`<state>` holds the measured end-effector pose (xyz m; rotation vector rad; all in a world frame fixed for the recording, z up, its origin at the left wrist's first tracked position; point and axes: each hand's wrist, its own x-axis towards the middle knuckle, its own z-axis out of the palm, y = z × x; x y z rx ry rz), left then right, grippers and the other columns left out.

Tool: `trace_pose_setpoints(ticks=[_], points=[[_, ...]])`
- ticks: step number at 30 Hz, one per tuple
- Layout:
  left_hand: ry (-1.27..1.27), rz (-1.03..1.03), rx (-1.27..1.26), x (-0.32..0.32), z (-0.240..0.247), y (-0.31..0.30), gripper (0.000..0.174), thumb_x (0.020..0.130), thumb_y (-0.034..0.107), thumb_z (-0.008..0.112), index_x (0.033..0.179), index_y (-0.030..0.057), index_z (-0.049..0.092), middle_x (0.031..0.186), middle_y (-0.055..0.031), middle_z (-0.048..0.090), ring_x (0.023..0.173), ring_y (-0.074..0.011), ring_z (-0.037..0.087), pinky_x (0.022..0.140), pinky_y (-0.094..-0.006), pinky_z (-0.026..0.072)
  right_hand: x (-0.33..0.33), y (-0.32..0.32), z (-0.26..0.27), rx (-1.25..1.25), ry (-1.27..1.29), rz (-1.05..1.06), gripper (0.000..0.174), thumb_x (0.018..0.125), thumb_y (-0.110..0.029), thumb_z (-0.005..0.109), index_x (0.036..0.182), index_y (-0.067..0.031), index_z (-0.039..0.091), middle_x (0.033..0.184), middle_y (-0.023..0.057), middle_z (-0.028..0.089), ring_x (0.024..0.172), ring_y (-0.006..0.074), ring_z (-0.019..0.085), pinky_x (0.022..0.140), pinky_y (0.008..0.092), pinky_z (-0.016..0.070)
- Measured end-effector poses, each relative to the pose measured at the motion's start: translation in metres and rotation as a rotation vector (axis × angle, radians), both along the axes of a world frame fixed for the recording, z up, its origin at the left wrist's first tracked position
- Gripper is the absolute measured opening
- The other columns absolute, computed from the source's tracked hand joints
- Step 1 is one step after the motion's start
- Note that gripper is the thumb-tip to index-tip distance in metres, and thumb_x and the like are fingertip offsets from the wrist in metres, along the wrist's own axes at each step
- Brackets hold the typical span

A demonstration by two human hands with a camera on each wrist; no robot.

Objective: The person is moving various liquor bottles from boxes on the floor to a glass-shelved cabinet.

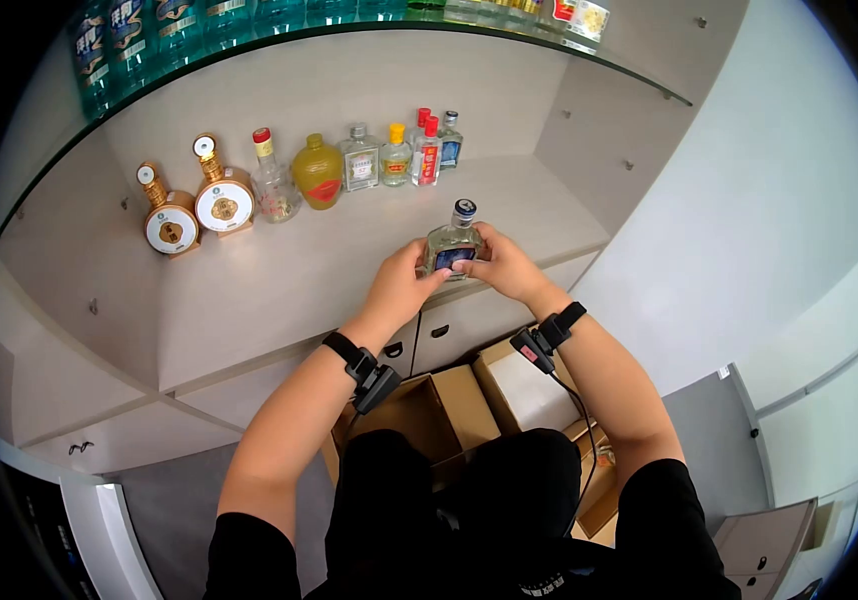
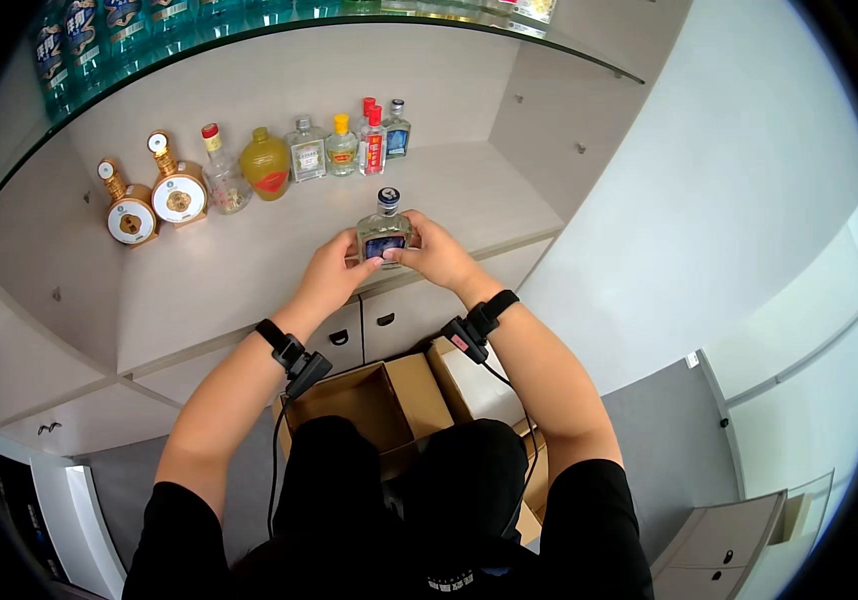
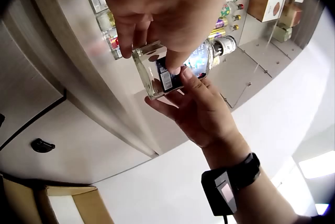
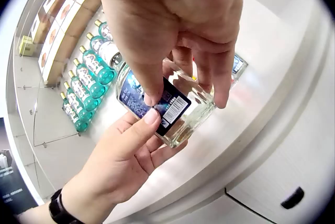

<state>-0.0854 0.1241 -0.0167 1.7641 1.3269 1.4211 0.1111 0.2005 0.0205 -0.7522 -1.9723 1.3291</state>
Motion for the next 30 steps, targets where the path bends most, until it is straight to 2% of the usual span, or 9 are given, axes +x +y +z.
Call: trace_pose_setpoints(ticks=[2,5,8,9,11,15,18,23,30], points=[[0.062,0.013,-0.016,-0.002,-0.005,0.002,0.041,0.091,0.01,0.073,0.126,-0.0028,0.056,0.111,-0.0144,0.07,0.098,-0.0213,0.07,0.087,-0.0331,0.0564,-0.002,0.01,-0.003,0.047,-0.159,0.032,0.049,0.089,-0.004,0.074,0.131,-0.0003,0.048,0.107,0.0064,0.065,0.097,0.0123,0.064,0.085,0.0298,0.0535],[0.16,0.036,-0.116,-0.009,-0.003,0.001,0.041,0.09,0.009,0.073,0.126,-0.0024,0.058,0.108,-0.014,0.07,0.096,-0.0207,0.07,0.086,-0.0336,0.0568,-0.002,0.007,0.007,0.13,-0.366,-0.023,0.048,0.09,-0.003,0.073,0.13,-0.0015,0.049,0.104,0.0052,0.066,0.094,0.0112,0.063,0.081,0.028,0.0524],[0.162,0.061,-0.107,-0.013,-0.008,0.007,0.041,0.09,0.009,0.073,0.126,-0.0033,0.058,0.105,-0.0142,0.07,0.094,-0.0211,0.07,0.085,-0.0331,0.0572,-0.005,0.023,-0.017,0.013,-0.022,0.086,0.048,0.088,-0.005,0.075,0.129,-0.0022,0.05,0.098,0.0034,0.065,0.087,0.0098,0.06,0.075,0.027,0.0502],[0.17,0.067,-0.105,-0.015,-0.013,0.012,0.041,0.09,0.009,0.073,0.126,-0.0033,0.058,0.105,-0.0142,0.07,0.094,-0.0211,0.07,0.085,-0.0331,0.0572,-0.005,0.024,-0.017,0.016,-0.014,0.091,0.048,0.088,-0.005,0.075,0.129,-0.0022,0.05,0.098,0.0034,0.065,0.087,0.0098,0.06,0.075,0.027,0.0502],[0.106,0.046,-0.134,-0.016,-0.02,0.018,0.043,0.089,0.008,0.073,0.128,-0.0031,0.057,0.104,-0.0151,0.07,0.093,-0.0215,0.07,0.084,-0.0326,0.0574,-0.004,0.026,-0.015,0.009,-0.093,0.034,0.04,0.087,0.0,0.074,0.122,-0.0019,0.053,0.095,0.006,0.068,0.088,0.0109,0.061,0.076,0.028,0.0511],[0.095,0.071,-0.063,-0.015,-0.024,0.021,0.042,0.09,0.007,0.073,0.128,-0.0029,0.057,0.105,-0.0167,0.069,0.093,-0.0213,0.07,0.082,-0.0318,0.0577,-0.008,0.041,-0.021,0.01,-0.05,0.079,0.041,0.087,-0.002,0.075,0.122,-0.0021,0.053,0.094,0.0059,0.067,0.086,0.011,0.061,0.076,0.0275,0.0508],[0.081,0.07,-0.08,-0.014,-0.022,0.016,0.046,0.088,0.009,0.075,0.128,-0.0021,0.057,0.108,-0.0166,0.068,0.098,-0.0233,0.069,0.086,-0.0334,0.0569,-0.004,0.048,-0.018,0.111,-0.231,0.02,0.044,0.086,-0.007,0.077,0.123,-0.0023,0.054,0.092,0.0058,0.067,0.082,0.0121,0.06,0.075,0.0281,0.0504],[0.586,0.141,0.13,-0.01,-0.021,0.01,0.047,0.079,0.025,0.082,0.119,0.0053,0.067,0.114,-0.0103,0.066,0.109,-0.0306,0.061,0.097,-0.0408,0.0496,0.01,0.079,-0.02,0.085,-0.202,0.041,0.049,0.084,-0.014,0.081,0.124,-0.0024,0.056,0.091,0.0073,0.067,0.081,0.0144,0.061,0.073,0.0313,0.0514],[0.565,0.09,0.063,-0.009,-0.018,0.008,0.036,0.076,0.031,0.084,0.105,0.0125,0.075,0.117,-0.0052,0.065,0.114,-0.0284,0.058,0.099,-0.0397,0.0472,0.022,0.137,-0.001,0.133,-0.341,-0.023,0.05,0.081,-0.016,0.082,0.122,-0.001,0.059,0.094,0.0102,0.068,0.085,0.0161,0.065,0.073,0.0319,0.0541]])
